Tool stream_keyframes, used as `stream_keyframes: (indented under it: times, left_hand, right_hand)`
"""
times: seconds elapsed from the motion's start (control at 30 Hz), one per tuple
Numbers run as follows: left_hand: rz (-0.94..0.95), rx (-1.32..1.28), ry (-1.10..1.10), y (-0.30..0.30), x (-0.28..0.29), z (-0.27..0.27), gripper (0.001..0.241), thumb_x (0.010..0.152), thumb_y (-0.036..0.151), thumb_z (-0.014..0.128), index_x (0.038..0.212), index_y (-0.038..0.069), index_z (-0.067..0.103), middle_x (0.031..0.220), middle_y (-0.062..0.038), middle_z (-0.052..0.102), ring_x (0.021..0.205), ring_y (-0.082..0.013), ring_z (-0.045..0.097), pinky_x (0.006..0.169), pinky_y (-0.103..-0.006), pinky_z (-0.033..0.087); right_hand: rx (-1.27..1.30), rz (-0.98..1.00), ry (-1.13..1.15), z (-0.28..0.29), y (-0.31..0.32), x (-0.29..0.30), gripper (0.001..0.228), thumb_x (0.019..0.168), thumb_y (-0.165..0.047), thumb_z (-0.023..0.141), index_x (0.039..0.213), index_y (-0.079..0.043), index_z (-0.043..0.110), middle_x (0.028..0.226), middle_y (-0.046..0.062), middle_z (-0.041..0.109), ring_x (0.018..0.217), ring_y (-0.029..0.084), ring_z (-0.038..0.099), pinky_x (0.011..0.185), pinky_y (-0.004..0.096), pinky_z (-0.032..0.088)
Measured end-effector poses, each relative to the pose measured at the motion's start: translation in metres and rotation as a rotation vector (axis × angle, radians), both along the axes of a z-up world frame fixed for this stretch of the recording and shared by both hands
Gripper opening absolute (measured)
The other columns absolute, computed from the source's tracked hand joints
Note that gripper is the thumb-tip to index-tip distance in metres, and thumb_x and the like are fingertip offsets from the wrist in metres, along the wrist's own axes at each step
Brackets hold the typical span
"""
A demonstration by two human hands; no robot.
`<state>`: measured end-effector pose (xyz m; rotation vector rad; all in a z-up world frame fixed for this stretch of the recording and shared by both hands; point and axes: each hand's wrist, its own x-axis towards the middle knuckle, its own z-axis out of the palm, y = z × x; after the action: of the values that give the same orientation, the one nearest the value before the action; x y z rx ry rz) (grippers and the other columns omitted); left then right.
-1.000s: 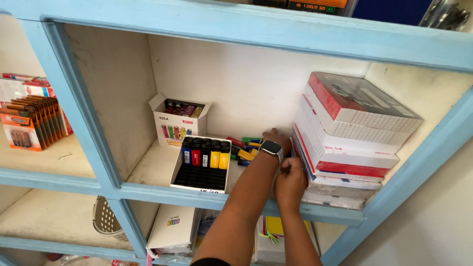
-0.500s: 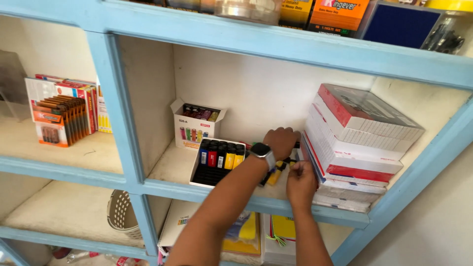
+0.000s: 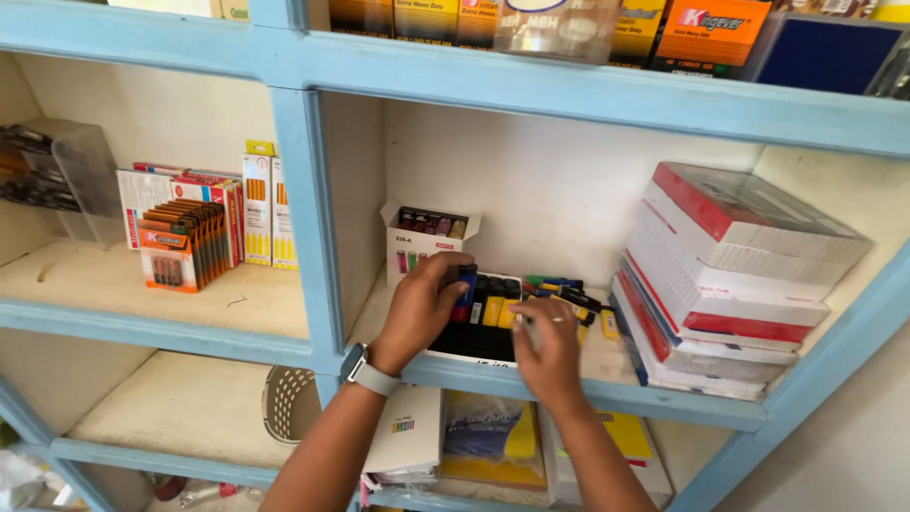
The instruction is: Stocking and organizing cigarette lighters into a display holder on a store shelf.
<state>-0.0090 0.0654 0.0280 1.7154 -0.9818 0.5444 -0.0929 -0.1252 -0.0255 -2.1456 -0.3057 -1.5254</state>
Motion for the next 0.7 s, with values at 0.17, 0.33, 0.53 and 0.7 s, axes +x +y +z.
stream_keyframes:
  times: [0.17,0.33,0.53,0.7]
  left_hand:
    - [0.101,-0.099,-0.125,0.005,0.014,-0.030,0.030,0.089,0.003,0.071,0.118,0.008,0.070,0.110,-0.014,0.071,0.103,-0.0349,0.067,0.089,-0.0434,0.054]
    - [0.137,-0.127,-0.127,0.005,0.019,-0.044,0.027,0.089,0.003,0.069,0.116,0.008,0.071,0.111,-0.013,0.072,0.108,-0.0359,0.064,0.093,-0.0442,0.052]
    - [0.136,-0.144,-0.040,0.007,0.023,-0.048,0.028,0.089,0.003,0.070,0.116,0.008,0.071,0.112,-0.011,0.073,0.109,-0.0335,0.063,0.094,-0.0427,0.052]
    - [0.136,-0.094,0.058,0.005,0.032,-0.057,0.029,0.086,0.002,0.071,0.114,0.009,0.072,0.112,-0.009,0.075,0.113,-0.0315,0.062,0.095,-0.0414,0.052]
  right_hand:
    - [-0.142,0.039,0.157,-0.002,0.044,0.024,0.036,0.086,0.002,0.063,0.121,-0.007,0.065,0.118,0.013,0.071,0.121,0.037,0.057,0.100,0.050,0.045]
    - [0.032,0.178,0.384,-0.020,0.049,0.039,0.052,0.088,0.008,0.055,0.138,-0.006,0.052,0.131,0.018,0.063,0.124,0.034,0.060,0.101,0.043,0.051]
    - [0.099,0.138,0.585,-0.015,0.057,0.035,0.065,0.086,0.011,0.051,0.146,-0.011,0.043,0.136,0.014,0.064,0.126,0.030,0.062,0.103,0.042,0.050]
    - [0.102,0.011,0.715,-0.007,0.061,0.034,0.071,0.086,0.006,0.054,0.151,-0.018,0.038,0.137,0.007,0.064,0.123,0.025,0.064,0.099,0.041,0.052]
